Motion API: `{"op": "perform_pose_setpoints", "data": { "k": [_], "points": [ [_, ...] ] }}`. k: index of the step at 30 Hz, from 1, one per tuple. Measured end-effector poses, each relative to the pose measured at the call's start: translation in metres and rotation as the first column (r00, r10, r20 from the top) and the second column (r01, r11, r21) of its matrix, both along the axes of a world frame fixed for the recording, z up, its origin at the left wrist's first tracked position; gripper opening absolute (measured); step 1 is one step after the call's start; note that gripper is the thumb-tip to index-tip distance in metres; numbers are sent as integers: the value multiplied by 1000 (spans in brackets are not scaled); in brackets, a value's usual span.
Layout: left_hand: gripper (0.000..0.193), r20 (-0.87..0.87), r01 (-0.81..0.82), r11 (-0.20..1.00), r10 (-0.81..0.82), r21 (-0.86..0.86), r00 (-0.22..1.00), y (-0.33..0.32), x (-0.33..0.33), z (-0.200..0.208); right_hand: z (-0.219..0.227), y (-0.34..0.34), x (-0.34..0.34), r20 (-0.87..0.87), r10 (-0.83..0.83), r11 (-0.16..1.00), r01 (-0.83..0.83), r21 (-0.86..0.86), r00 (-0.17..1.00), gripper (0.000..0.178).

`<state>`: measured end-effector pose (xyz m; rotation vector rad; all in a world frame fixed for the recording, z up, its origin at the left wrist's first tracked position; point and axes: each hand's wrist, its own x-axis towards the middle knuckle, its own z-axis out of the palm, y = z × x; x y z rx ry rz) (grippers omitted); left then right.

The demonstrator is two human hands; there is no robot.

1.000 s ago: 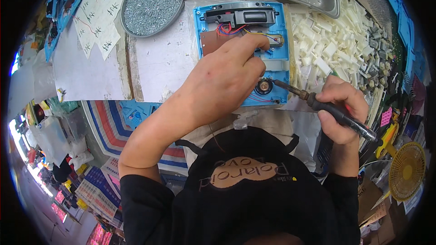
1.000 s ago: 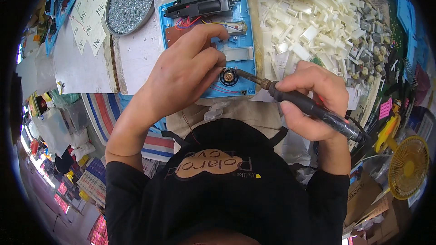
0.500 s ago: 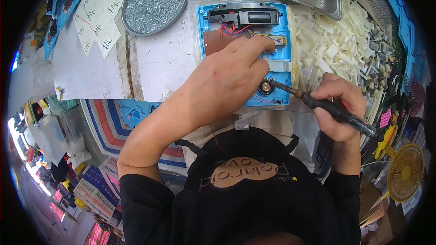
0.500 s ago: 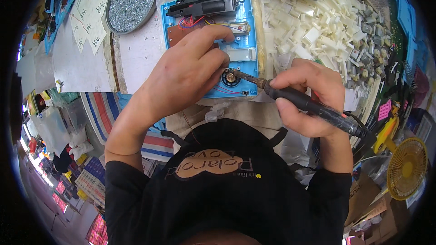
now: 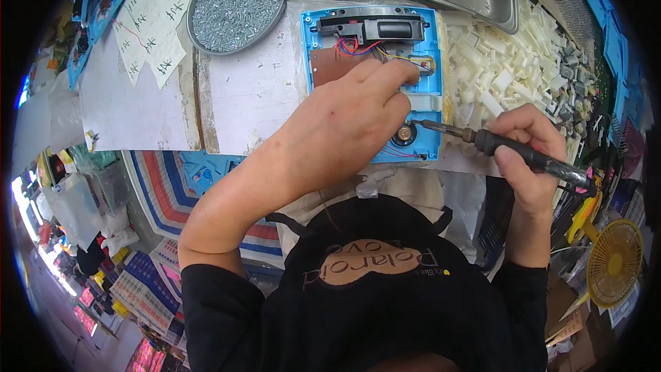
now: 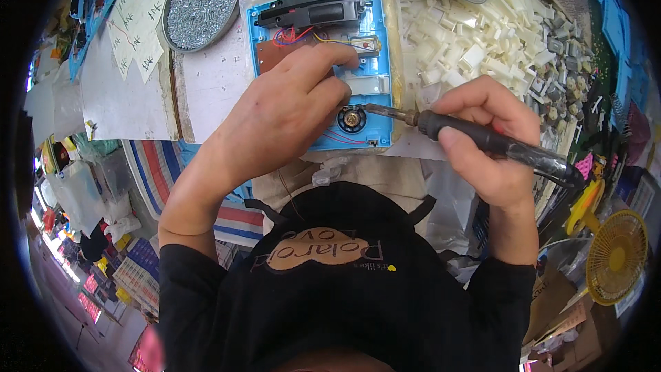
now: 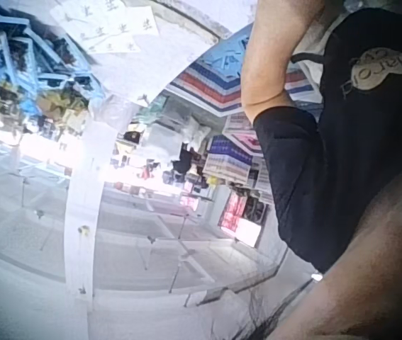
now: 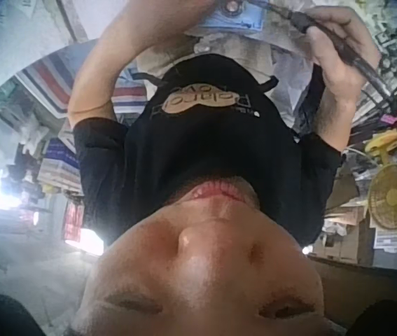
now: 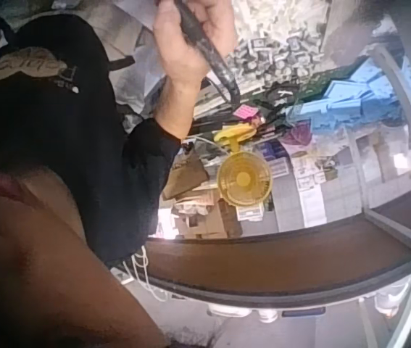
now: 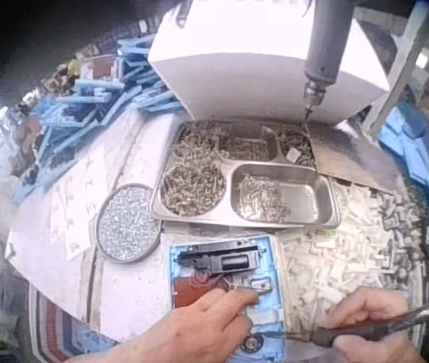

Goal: Assembling components and soldering wires for an electronic device.

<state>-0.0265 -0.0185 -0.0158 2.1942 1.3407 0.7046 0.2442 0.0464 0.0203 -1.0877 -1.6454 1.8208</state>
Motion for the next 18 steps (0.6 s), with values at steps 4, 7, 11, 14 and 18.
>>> {"op": "perform_pose_setpoints", "data": {
  "k": [4,7,11,14,18],
  "points": [
    [18,-16,9,1000,-9,-11,1000,0,0,0,-2,-3,2,-31,-72,997,72,17,997,26],
    [18,-13,4,1000,-3,7,1000,1,-1,0,-2,-6,-1,-9,-18,1000,18,26,1000,26],
    [19,-13,1,1000,-1,10,1000,1,0,1,-5,-5,-7,-9,29,998,-29,47,1000,24],
    [18,-6,0,1000,0,-5,1000,1,0,1,-3,-5,-10,-19,40,999,-39,25,999,23],
    [18,6,-5,1000,5,-11,1000,0,0,1,-3,-3,-11,20,69,995,-70,64,997,23]
  ]
}}
